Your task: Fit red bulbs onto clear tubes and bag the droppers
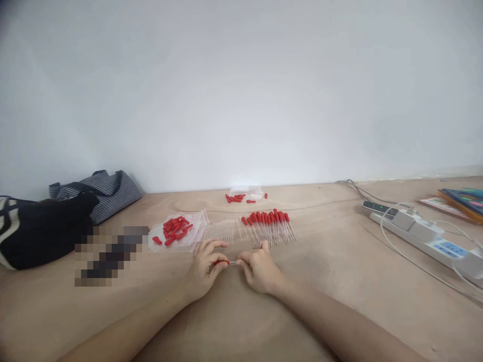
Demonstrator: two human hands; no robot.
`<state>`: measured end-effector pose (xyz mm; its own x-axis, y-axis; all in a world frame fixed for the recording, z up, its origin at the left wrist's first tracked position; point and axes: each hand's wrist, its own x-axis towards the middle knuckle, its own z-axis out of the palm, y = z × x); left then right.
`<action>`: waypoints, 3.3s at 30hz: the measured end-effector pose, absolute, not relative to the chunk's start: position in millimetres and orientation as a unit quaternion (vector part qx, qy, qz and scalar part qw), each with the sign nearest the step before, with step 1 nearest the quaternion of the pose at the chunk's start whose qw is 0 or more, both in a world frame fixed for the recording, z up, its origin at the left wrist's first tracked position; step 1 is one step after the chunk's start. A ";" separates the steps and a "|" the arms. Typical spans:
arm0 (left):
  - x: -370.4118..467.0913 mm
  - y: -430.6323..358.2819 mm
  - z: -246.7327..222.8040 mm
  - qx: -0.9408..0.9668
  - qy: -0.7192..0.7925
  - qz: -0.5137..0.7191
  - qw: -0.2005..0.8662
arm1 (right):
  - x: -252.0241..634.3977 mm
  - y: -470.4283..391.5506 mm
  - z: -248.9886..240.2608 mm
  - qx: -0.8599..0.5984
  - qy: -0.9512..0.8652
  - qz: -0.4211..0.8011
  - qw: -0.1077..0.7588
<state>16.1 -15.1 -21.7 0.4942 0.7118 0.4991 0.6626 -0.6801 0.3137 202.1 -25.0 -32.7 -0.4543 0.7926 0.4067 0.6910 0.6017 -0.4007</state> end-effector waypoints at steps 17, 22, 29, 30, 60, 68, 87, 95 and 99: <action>16.3 -16.2 -22.5 0.862 0.398 0.313 0.018 | 182.9 -17.3 -31.7 -0.452 -0.848 0.100 0.259; 12.5 -14.0 -21.0 0.872 0.400 0.284 -0.018 | 185.5 -15.9 -30.6 -0.448 -0.850 0.116 0.252; -2.1 -10.3 -19.0 0.897 0.359 0.234 -0.113 | 203.3 -19.4 -30.6 -0.390 -0.864 0.143 0.284; -2.7 -9.9 -19.2 0.897 0.358 0.233 -0.117 | 205.4 -19.9 -31.2 -0.389 -0.864 0.134 0.290; -23.6 15.2 -14.0 0.780 0.565 0.248 -0.104 | 211.8 14.0 -37.6 -0.589 -0.684 -0.168 0.397; -62.9 37.2 -4.0 0.667 0.711 0.186 -0.118 | 198.2 39.0 -39.0 -0.688 -0.656 -0.145 0.273; -48.6 27.0 -1.2 0.735 0.613 0.251 -0.148 | 153.0 50.3 -11.3 -0.719 -0.666 -0.034 0.197; 5.3 -13.0 -14.4 0.865 0.444 0.230 0.052 | 150.2 60.4 -16.9 -0.734 -0.662 -0.029 0.147; 8.7 -12.4 -20.3 0.874 0.422 0.231 0.071 | 143.2 61.2 -15.9 -0.735 -0.661 -0.039 0.145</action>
